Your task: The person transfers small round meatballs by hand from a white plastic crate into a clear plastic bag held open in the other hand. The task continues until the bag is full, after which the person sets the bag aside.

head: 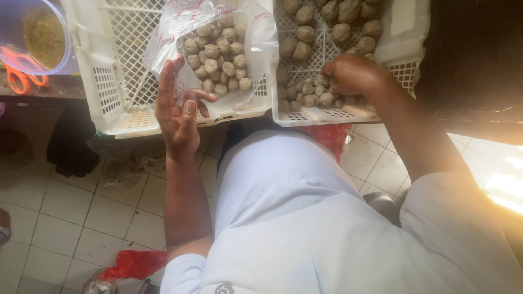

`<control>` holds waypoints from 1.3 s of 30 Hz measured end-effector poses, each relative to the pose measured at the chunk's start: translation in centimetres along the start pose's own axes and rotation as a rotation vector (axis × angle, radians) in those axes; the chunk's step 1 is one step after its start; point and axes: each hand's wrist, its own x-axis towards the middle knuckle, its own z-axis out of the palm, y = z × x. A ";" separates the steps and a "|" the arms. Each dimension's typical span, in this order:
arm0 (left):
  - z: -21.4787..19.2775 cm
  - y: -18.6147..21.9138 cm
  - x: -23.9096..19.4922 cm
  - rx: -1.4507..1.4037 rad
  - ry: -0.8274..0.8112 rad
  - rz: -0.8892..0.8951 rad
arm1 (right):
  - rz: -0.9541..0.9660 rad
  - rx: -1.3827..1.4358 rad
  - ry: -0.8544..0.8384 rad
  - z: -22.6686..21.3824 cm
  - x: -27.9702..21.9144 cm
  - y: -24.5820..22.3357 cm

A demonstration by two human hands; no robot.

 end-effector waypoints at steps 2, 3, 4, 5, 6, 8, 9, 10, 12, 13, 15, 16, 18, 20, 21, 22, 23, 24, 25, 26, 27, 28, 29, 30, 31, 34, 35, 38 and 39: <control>-0.1 0.2 0.1 0.012 -0.005 -0.011 | 0.039 0.422 0.004 1.6 0.6 0.4; -0.1 0.1 0.1 0.017 -0.010 -0.019 | -0.051 0.083 0.045 2.3 1.4 0.5; 0.0 0.1 0.1 0.015 -0.009 -0.026 | -0.137 -0.254 0.086 2.6 2.4 0.8; 0.0 0.0 0.0 0.012 -0.008 -0.032 | -0.223 -0.592 0.125 3.0 3.4 1.1; 0.0 -0.1 0.1 0.008 -0.005 -0.034 | -0.268 -0.547 0.175 3.0 4.4 1.5; 0.0 -0.3 0.2 0.011 -0.014 -0.014 | -0.365 -0.464 0.275 2.1 5.6 2.8; -0.2 -0.3 0.3 0.013 -0.014 -0.002 | -0.395 -0.366 0.302 1.5 5.6 3.4; -0.3 -0.3 0.2 0.022 -0.016 0.011 | -0.441 -0.274 0.319 0.9 5.3 3.7; -0.3 -0.6 0.3 0.052 -0.012 0.035 | -0.320 -0.054 0.214 -0.1 3.8 3.6; -0.2 -0.7 0.3 0.057 -0.023 0.034 | -0.150 0.064 0.091 -0.1 2.3 3.3; -0.1 -0.5 0.5 0.036 -0.029 0.031 | -0.411 0.080 -0.068 -0.5 -0.2 1.0; 0.1 -0.4 0.6 -0.005 -0.034 0.022 | -0.388 0.025 -0.110 -0.1 -1.3 -0.6; -0.2 0.2 0.4 -0.029 -0.038 0.003 | -0.321 -0.082 -0.177 0.4 -3.6 -3.6; 0.0 0.5 0.5 -0.007 -0.055 -0.026 | -0.588 -0.254 -0.147 1.7 -4.1 -7.0; 0.0 0.7 0.6 -0.017 -0.045 -0.028 | -0.698 -0.117 -0.074 2.2 -3.8 -8.3; 0.0 0.8 0.6 -0.033 -0.043 -0.036 | -0.795 0.027 0.004 2.7 -3.5 -9.2; 0.2 0.9 0.7 -0.048 -0.042 -0.043 | -0.817 0.075 0.095 2.9 -3.3 -9.5; 0.2 1.0 0.7 -0.049 -0.046 -0.032 | -0.843 0.124 0.185 3.1 -2.7 -9.8; 0.2 1.1 0.8 -0.050 -0.049 -0.021 | -0.868 0.172 0.276 3.1 -2.1 -9.8; 0.1 1.2 0.8 -0.049 -0.047 -0.008 | -0.930 0.290 0.282 3.1 -1.7 -9.6; 0.0 1.3 0.6 -0.047 -0.045 -0.013 | -0.990 0.410 0.287 3.3 -1.4 -9.3; 0.1 1.3 0.6 -0.048 -0.040 -0.011 | -1.053 0.523 0.292 3.2 -1.4 -8.6; 0.0 1.3 0.6 -0.048 -0.035 -0.010 | -0.924 0.867 0.195 3.2 -1.4 -7.9; 0.1 1.2 0.5 -0.050 -0.023 -0.008 | -0.771 1.198 0.090 3.5 -1.8 -7.2; 0.1 1.1 0.6 -0.051 -0.012 -0.006 | -0.594 1.516 -0.018 3.9 -2.1 -6.5; 0.1 1.0 0.1 -0.073 0.005 -0.012 | -0.312 1.840 0.177 5.6 -3.5 -5.4; 0.1 1.1 0.1 -0.082 0.006 -0.013 | -0.346 1.789 0.089 6.0 -4.1 -5.1; -0.1 1.3 0.4 -0.068 -0.012 -0.045 | -0.530 1.369 -0.186 6.9 -4.2 -5.9; -0.1 1.2 0.6 -0.061 -0.015 -0.036 | -0.628 1.032 -0.277 6.9 -3.6 -6.4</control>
